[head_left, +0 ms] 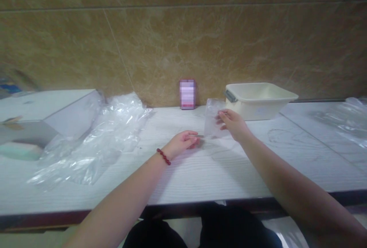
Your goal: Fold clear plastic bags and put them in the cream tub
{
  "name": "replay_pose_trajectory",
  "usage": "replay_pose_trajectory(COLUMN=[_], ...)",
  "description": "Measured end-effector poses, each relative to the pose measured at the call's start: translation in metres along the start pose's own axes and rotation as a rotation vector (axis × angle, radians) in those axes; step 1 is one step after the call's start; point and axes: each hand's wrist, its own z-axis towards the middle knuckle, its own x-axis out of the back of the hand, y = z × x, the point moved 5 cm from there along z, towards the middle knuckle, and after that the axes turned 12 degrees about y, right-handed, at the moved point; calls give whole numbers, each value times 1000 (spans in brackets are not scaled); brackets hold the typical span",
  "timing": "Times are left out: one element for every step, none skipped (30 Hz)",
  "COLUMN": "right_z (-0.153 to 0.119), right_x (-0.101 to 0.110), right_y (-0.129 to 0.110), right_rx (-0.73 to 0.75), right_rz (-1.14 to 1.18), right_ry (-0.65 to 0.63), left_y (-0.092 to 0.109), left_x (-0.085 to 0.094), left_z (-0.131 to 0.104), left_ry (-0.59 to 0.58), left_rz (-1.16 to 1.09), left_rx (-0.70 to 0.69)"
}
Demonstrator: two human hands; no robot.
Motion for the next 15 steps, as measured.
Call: replay_pose_trajectory(right_z=[3, 5, 7, 9, 10, 11, 11, 12, 12, 13, 15, 17, 21, 26, 32], right_x=[3, 6, 8, 11, 13, 15, 17, 19, 21, 24, 27, 31, 36, 41, 47], right_y=[-1, -3, -3, -4, -4, -5, -6, -8, -10, -13, -17, -22, -28, -36, -43], right_rx=[23, 38, 46, 51, 53, 54, 55, 55, 56, 60, 69, 83, 101, 120, 140], right_rz=[-11, -18, -23, -27, -28, -25, -18, -8, 2, 11, 19, 27, 33, 34, 29], right_ry=[23, 43, 59, 74, 90, 104, 115, 126, 138, 152, 169, 189, 211, 234, 254], left_y=[0, 0, 0, 0, 0, 0, -1, -1, -2, -2, -2, -2, -2, -2, -2], left_x=[0, 0, 0, 1, 1, 1, 2, 2, 3, 3, 3, 3, 3, 3, 2], left_z=[0, 0, 0, 1, 1, 1, 1, 1, 2, 2, 2, 2, 2, 2, 2], left_ry=[6, 9, 11, 10, 5, -2, -10, -16, -20, -21, -22, -23, -24, -25, -26], left_rz=[1, 2, 0, -1, -3, -4, -2, 4, 12, 20, 25, 29, 28, 28, 29], left_rx=[1, 0, -4, -10, -18, -25, -30, -34, -37, -39, -41, -44, -46, -47, -48])
